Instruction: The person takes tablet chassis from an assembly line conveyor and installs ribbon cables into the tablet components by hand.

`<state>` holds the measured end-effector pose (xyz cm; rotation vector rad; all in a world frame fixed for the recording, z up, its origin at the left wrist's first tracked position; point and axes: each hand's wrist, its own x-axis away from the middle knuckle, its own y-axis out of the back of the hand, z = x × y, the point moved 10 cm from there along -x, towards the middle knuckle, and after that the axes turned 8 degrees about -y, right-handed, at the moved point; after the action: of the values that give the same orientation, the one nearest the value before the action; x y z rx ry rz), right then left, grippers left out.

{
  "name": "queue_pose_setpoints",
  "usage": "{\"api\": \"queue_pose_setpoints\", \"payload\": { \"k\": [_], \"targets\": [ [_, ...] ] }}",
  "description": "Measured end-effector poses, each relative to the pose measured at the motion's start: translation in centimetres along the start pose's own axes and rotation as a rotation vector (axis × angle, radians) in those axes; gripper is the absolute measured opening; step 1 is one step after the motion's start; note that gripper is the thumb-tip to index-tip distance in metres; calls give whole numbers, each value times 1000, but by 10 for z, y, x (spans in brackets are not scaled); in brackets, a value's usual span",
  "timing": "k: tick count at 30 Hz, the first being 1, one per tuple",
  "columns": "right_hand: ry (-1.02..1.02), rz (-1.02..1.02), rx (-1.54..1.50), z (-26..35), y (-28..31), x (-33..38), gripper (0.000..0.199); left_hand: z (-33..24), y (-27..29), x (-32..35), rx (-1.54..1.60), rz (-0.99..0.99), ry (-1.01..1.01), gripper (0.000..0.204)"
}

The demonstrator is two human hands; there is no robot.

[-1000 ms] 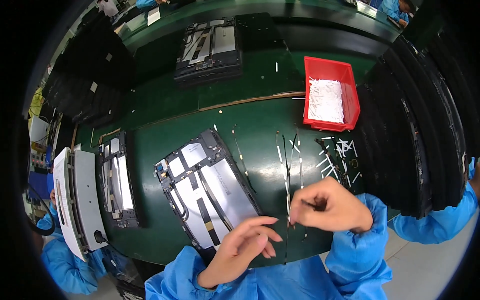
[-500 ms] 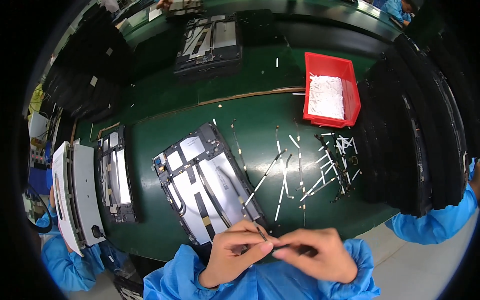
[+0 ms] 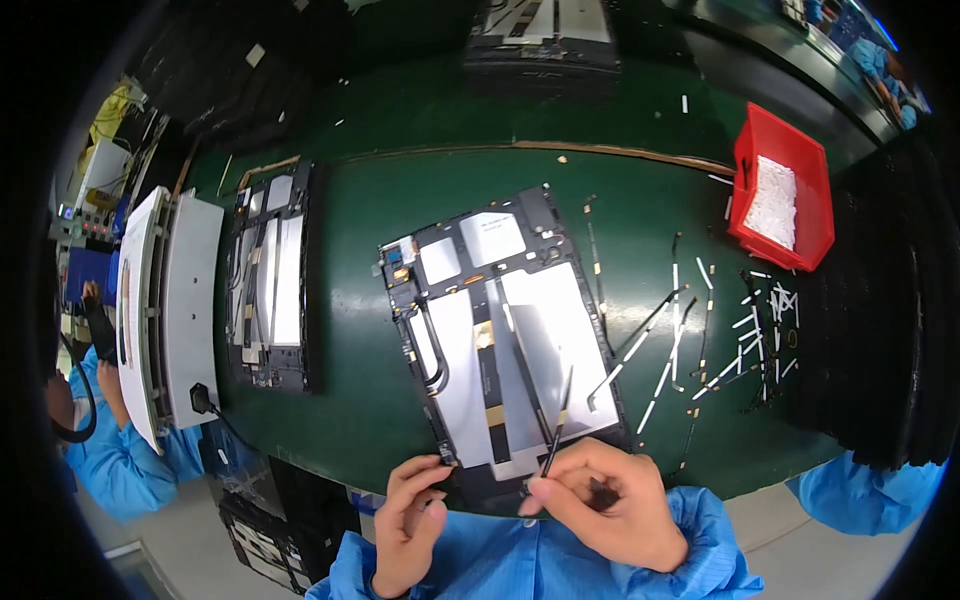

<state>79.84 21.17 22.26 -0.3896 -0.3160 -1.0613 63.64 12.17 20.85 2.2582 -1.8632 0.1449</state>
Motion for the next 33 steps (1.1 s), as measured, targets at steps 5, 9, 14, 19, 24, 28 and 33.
{"api": "queue_pose_setpoints", "payload": {
  "k": [5, 9, 14, 19, 24, 28, 33],
  "targets": [
    [-42, -31, 132, -2, -21, -13, 6, -8, -7, 4, 26, 82, -58, 45],
    [-57, -91, 328, -1, -23, -16, 7, -5, -8, 8, 285, 57, 6, 45],
    [118, -93, 561, 15, -39, -24, 8, 28, -7, 9, 763, 29, 156, 36],
    [238, -78, 696, 27, -56, -25, 7, 5, 0, -8, 419, -42, -52, 22],
    [221, -79, 868, 17, -60, -29, 17, 17, 13, -28, 290, -202, -140, 22],
    [175, -85, 852, 15, -57, -29, 17, 7, 16, -38, 58, -183, -223, 26],
    [222, -41, 877, 18, -63, -28, 18, 7, 14, -39, 43, -164, -212, 28]
  ]
}}
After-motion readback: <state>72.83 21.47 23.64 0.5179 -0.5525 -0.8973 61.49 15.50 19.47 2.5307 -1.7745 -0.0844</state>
